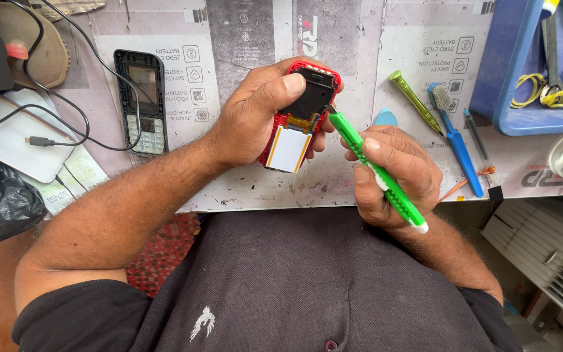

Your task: The person disassembles a red feature phone by prying off the back cover and removing the battery. They then use a plastic opening tool and a utility knife to carefully separate the screen assembly from the phone's frame.

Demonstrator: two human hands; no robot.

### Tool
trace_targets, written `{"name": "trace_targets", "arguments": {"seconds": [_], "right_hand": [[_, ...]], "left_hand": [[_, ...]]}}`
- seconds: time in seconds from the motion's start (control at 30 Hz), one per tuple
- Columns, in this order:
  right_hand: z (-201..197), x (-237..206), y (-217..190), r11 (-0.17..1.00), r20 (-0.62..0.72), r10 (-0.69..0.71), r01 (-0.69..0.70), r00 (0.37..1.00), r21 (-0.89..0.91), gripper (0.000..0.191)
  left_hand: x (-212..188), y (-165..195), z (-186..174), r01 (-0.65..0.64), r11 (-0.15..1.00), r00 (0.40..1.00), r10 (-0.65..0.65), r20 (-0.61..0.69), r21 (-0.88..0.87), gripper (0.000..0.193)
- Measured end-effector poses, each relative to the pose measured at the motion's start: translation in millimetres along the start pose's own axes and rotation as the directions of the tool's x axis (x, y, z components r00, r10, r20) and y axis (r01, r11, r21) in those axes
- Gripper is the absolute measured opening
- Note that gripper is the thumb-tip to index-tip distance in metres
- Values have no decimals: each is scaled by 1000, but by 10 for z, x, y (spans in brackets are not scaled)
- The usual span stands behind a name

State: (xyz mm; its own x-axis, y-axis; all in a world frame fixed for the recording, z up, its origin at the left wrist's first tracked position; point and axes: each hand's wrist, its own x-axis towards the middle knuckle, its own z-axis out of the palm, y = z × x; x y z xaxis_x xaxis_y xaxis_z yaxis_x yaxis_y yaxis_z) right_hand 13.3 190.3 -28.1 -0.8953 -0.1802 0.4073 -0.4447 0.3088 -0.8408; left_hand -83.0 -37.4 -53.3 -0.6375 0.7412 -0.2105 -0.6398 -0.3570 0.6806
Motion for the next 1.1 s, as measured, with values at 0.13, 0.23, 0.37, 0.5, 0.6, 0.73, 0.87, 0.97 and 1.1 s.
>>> {"name": "trace_targets", "arguments": {"seconds": [0.13, 0.23, 0.37, 0.5, 0.6, 0.73, 0.87, 0.97, 1.1], "right_hand": [[12, 38, -9, 996, 0, -52, 52, 999, -71, 33], [22, 58, -10, 992, 1, -76, 76, 997, -98, 34], [32, 64, -14, 991, -12, -94, 92, 996, -96, 35], [25, 79, -45, 991, 30, -81, 84, 996, -100, 36], [34, 121, -63, 985, 89, -123, 132, 988, -112, 38], [52, 185, -84, 972, 181, -164, 191, 970, -140, 41], [86, 212, -82, 974, 215, -156, 186, 964, -129, 42], [112, 213, -60, 967, 214, -163, 199, 963, -161, 44], [121, 212, -45, 961, 235, -172, 216, 957, -175, 44]], "left_hand": [[8, -43, -4, -46, 998, 999, 46, 5, 48, 54], [24, -55, 15, -89, 989, 996, 91, -9, 114, 55], [18, -20, 63, -74, 990, 996, 78, -37, 116, 57], [0, 29, 87, -55, 981, 997, 63, -37, 189, 61], [-2, 30, 74, -99, 972, 994, 106, -20, 215, 61], [-1, -8, 36, -146, 975, 989, 143, 30, 168, 61], [-8, -40, 6, -169, 974, 985, 163, 51, 153, 63], [-1, -61, 5, -182, 973, 983, 178, 40, 142, 63], [17, -65, -13, -163, 976, 987, 160, 32, 143, 65]]}}
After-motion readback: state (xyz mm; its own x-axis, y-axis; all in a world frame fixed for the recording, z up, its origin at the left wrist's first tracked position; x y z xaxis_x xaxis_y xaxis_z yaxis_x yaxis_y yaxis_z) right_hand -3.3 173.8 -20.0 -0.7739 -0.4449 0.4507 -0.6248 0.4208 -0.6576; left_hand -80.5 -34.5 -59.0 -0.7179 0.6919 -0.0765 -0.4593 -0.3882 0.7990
